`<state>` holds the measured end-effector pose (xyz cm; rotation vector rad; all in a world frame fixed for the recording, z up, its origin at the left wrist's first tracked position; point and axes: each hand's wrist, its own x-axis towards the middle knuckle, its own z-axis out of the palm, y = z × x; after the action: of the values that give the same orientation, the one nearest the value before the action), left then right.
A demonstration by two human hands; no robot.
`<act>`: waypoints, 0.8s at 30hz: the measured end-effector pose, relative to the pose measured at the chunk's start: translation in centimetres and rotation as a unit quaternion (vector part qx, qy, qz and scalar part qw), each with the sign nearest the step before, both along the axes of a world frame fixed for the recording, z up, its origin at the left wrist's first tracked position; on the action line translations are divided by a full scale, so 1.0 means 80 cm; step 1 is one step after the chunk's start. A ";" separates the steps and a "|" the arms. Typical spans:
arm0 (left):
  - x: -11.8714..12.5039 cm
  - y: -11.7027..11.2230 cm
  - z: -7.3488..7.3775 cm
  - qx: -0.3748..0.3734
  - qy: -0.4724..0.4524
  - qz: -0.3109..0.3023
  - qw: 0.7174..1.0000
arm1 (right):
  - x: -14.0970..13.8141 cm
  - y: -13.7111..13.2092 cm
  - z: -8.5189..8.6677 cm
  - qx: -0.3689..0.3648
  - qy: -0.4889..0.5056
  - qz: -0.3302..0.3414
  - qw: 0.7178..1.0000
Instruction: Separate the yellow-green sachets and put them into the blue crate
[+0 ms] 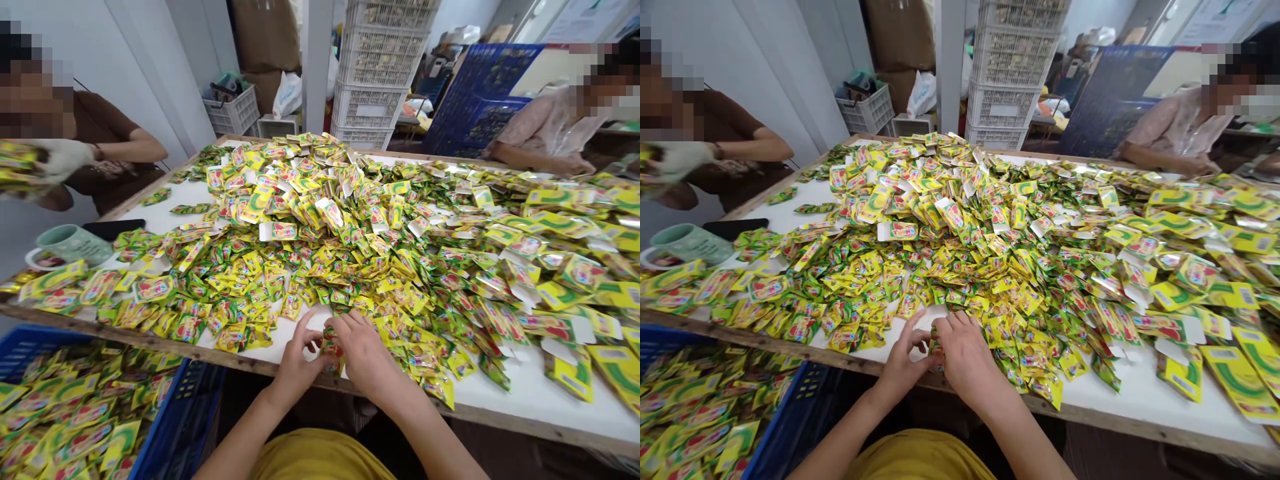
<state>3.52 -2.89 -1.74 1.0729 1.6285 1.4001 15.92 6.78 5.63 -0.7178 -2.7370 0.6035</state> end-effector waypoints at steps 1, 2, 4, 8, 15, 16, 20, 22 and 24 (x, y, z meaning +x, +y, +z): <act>-0.001 0.005 0.004 -0.015 -0.028 -0.022 0.999 | 0.000 0.000 -0.001 -0.020 0.012 -0.002 1.000; -0.001 0.009 0.007 -0.017 -0.062 -0.043 0.997 | 0.001 0.000 -0.002 -0.036 0.030 -0.003 0.999; -0.002 0.015 0.011 0.004 -0.148 -0.067 0.987 | 0.000 0.001 -0.004 -0.030 0.074 -0.007 0.997; 0.000 0.017 0.006 0.017 -0.252 -0.070 0.965 | 0.002 0.003 -0.013 0.036 0.086 -0.006 0.996; 0.000 0.013 -0.001 -0.006 -0.219 -0.057 0.974 | 0.021 -0.004 -0.019 -0.013 0.048 -0.009 0.999; 0.000 0.014 0.000 -0.011 -0.216 -0.054 0.975 | 0.024 -0.004 -0.018 -0.009 0.053 -0.017 0.998; 0.000 0.013 0.005 -0.008 -0.205 -0.056 0.977 | 0.032 -0.002 -0.027 -0.031 0.073 -0.017 0.997; -0.002 0.011 0.011 -0.006 -0.197 -0.054 0.979 | 0.036 -0.002 -0.039 -0.097 0.155 -0.055 0.982; -0.004 0.008 0.019 -0.018 -0.211 -0.053 0.976 | 0.039 -0.006 -0.051 -0.210 0.247 -0.139 0.936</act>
<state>3.22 -2.24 -0.18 0.7650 1.2648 1.4079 19.02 6.30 1.53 -0.8794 -2.0196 1.1381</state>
